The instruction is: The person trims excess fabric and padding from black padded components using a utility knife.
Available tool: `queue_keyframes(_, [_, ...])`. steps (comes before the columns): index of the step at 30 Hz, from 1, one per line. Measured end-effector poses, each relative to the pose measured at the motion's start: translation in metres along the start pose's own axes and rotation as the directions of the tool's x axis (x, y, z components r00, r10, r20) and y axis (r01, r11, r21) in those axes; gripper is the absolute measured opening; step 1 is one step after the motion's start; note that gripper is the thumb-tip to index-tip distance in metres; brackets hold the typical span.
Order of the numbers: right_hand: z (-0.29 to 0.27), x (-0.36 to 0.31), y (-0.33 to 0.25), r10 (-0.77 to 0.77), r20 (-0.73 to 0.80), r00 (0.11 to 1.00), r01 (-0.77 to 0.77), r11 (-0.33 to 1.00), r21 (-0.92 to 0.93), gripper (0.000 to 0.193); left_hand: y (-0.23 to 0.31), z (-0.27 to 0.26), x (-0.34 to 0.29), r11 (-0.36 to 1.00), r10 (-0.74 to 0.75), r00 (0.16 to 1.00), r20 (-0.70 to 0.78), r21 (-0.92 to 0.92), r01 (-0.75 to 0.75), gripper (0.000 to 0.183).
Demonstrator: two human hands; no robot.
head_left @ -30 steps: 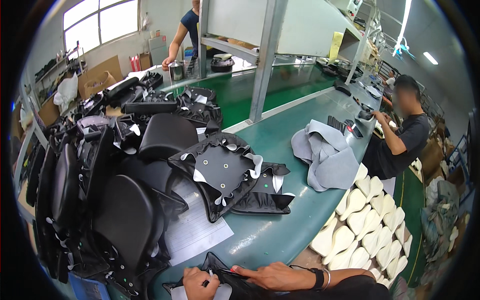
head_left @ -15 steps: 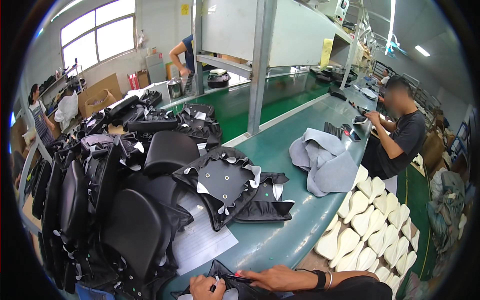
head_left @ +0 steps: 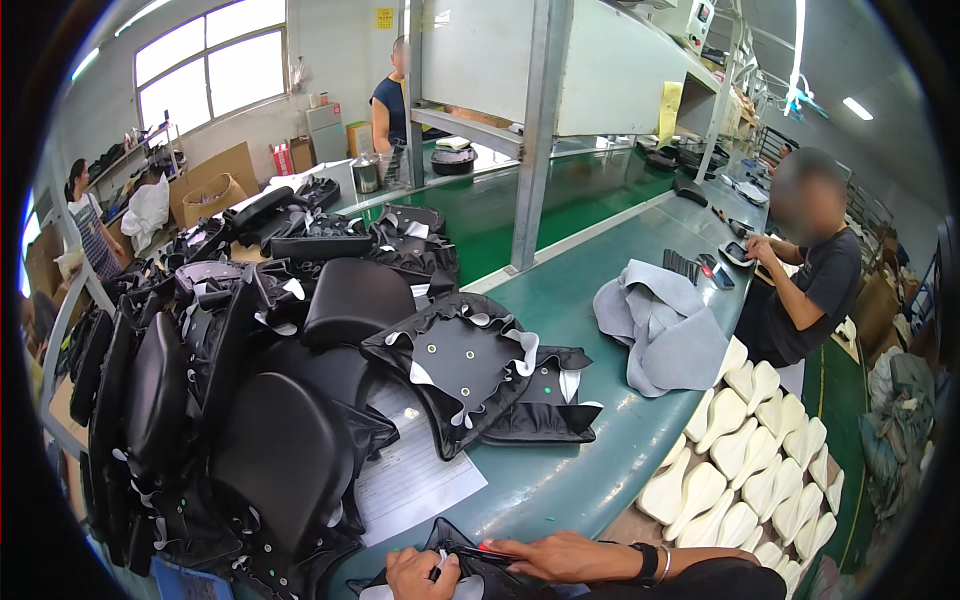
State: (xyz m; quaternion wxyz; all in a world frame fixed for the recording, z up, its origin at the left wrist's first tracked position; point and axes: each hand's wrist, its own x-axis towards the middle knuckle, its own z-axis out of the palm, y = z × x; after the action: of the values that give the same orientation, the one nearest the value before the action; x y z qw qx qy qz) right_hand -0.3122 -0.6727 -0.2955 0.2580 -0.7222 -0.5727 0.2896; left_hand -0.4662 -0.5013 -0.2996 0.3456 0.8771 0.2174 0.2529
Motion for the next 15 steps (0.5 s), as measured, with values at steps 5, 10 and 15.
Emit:
queue_keyframes(5, [0.002, 0.0, 0.0, 0.065, -0.004, 0.998, -0.065, 0.998, -0.016, 0.051, 0.001, -0.001, -0.001, 1.0, 0.001, 1.0, -0.019, -0.001, -0.001, 0.029])
queue_keyframes(10, [-0.016, -0.001, -0.006, 0.118, 0.01, 0.993, -0.118, 0.99, 0.082, 0.051, 0.002, -0.002, -0.001, 1.0, 0.002, 1.0, -0.029, -0.012, -0.003, 0.029])
queue_keyframes(15, [-0.019, 0.006, -0.015, 0.133, -0.087, 0.987, -0.125, 0.988, 0.093, 0.051, 0.006, -0.005, 0.001, 0.999, -0.005, 1.0, -0.022, -0.047, 0.004, 0.03])
